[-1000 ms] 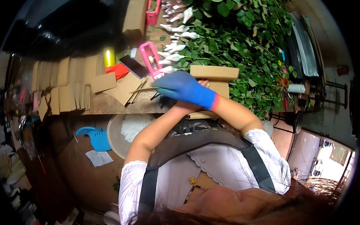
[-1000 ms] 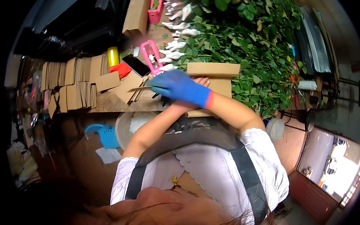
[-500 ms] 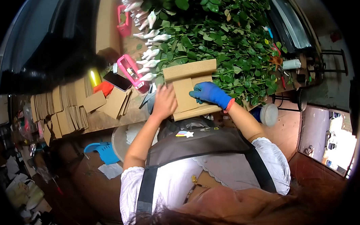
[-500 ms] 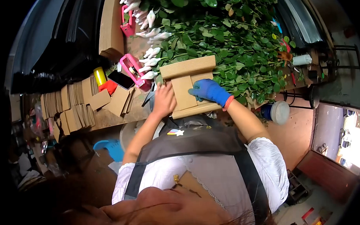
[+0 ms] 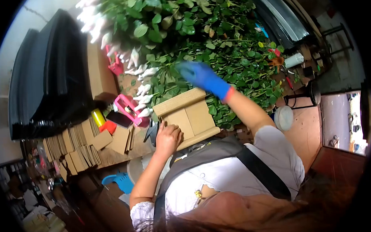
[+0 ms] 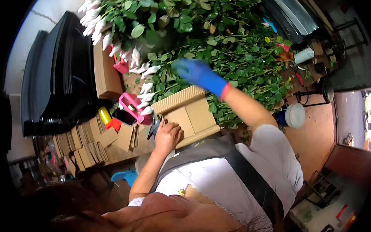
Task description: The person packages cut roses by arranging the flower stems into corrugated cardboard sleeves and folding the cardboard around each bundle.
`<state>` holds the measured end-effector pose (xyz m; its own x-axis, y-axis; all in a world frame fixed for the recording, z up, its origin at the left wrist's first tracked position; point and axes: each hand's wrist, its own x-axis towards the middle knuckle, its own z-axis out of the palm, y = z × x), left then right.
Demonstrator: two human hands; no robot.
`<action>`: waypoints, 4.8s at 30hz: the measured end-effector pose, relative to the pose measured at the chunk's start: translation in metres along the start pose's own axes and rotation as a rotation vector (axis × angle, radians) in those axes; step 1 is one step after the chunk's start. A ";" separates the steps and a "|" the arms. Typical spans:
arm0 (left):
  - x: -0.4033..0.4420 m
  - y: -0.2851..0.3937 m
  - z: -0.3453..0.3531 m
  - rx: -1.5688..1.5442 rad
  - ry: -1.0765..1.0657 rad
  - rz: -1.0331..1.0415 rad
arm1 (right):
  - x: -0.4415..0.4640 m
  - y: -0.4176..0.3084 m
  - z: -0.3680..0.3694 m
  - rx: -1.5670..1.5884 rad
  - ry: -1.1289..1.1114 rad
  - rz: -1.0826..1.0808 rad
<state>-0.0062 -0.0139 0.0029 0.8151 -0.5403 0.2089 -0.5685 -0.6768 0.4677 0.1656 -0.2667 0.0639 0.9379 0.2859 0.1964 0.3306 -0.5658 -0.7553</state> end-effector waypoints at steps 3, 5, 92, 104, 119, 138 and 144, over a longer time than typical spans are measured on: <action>0.000 0.003 0.000 -0.008 0.009 -0.020 | 0.074 0.095 0.011 -0.518 0.352 -0.216; 0.000 0.003 -0.001 -0.008 -0.015 -0.025 | 0.104 0.136 0.020 -0.957 -0.178 0.233; 0.000 0.000 -0.014 -0.318 -0.166 -0.123 | -0.066 0.071 -0.036 -0.925 -0.557 0.398; -0.001 -0.001 -0.012 -0.314 -0.182 -0.122 | 0.027 0.157 -0.024 -0.980 -0.480 0.185; -0.003 -0.003 -0.008 -0.304 -0.163 -0.110 | 0.029 0.109 -0.029 -1.000 0.323 -0.299; 0.001 0.000 -0.018 -0.351 -0.202 -0.172 | -0.028 0.066 -0.056 -0.542 -0.359 0.247; 0.002 0.002 -0.019 -0.352 -0.207 -0.160 | 0.035 0.132 -0.013 -0.833 -0.024 0.050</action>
<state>-0.0036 -0.0070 0.0203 0.8299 -0.5556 -0.0502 -0.3349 -0.5681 0.7517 0.2432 -0.3415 -0.0212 0.9542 0.2563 0.1541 0.2668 -0.9624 -0.0514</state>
